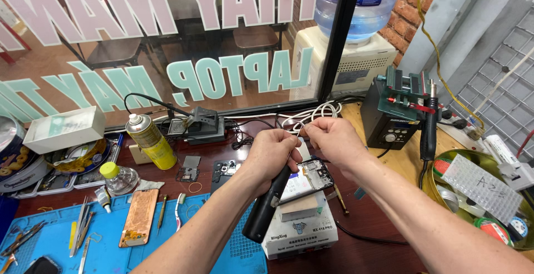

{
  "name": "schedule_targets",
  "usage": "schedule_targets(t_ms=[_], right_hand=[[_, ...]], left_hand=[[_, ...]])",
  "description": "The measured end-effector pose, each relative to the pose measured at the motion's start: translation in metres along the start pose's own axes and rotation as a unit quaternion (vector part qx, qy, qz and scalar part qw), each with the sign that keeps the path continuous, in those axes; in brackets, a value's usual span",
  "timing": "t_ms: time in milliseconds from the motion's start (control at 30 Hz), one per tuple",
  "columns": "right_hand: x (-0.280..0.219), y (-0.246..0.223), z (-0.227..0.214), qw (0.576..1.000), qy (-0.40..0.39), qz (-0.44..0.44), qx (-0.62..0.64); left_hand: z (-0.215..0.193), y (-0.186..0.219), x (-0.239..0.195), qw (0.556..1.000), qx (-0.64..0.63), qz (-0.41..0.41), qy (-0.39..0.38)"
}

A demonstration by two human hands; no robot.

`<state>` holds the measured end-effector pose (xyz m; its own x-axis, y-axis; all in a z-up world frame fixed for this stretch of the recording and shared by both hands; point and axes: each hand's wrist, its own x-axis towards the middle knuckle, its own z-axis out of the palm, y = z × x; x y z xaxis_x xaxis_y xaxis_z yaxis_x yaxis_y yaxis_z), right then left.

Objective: The person uses a hot air gun and a screwdriver to work on a disassembled mobile phone placed on a heat plate. They heat the device, pry at internal components, and manipulate small parts on the workbench.

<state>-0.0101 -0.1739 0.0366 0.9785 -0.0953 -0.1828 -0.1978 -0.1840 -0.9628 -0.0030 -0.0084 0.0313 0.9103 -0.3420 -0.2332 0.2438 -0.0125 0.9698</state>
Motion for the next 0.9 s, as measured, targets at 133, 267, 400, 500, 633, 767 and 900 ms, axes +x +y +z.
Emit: schedule_targets(t_ms=[133,267,400,500,633,767,900], right_hand=[[-0.006,0.004,0.005,0.996,0.015,-0.071,-0.050],[-0.008,0.010,0.001,0.986,0.013,-0.106,-0.127],[-0.001,0.014,-0.006,0.993,0.015,-0.094,-0.071],[-0.003,0.015,-0.003,0.993,0.007,-0.110,-0.047],[-0.009,0.018,-0.013,0.994,0.006,-0.055,-0.095],[0.009,0.045,-0.042,0.996,0.056,-0.030,-0.060],[0.042,0.096,-0.060,0.994,0.113,-0.002,-0.005]], left_hand=[[0.000,0.002,-0.002,1.000,0.007,-0.014,0.010],[0.000,0.000,-0.005,1.000,0.017,-0.011,0.011],[0.003,-0.004,0.000,1.000,-0.012,-0.002,0.001],[0.001,-0.005,0.007,1.000,0.000,-0.002,-0.001],[0.012,-0.012,0.015,0.999,0.044,0.001,0.008],[0.041,-0.015,0.024,0.995,0.095,0.030,0.005],[0.069,-0.012,0.034,0.991,0.126,0.029,0.023]])
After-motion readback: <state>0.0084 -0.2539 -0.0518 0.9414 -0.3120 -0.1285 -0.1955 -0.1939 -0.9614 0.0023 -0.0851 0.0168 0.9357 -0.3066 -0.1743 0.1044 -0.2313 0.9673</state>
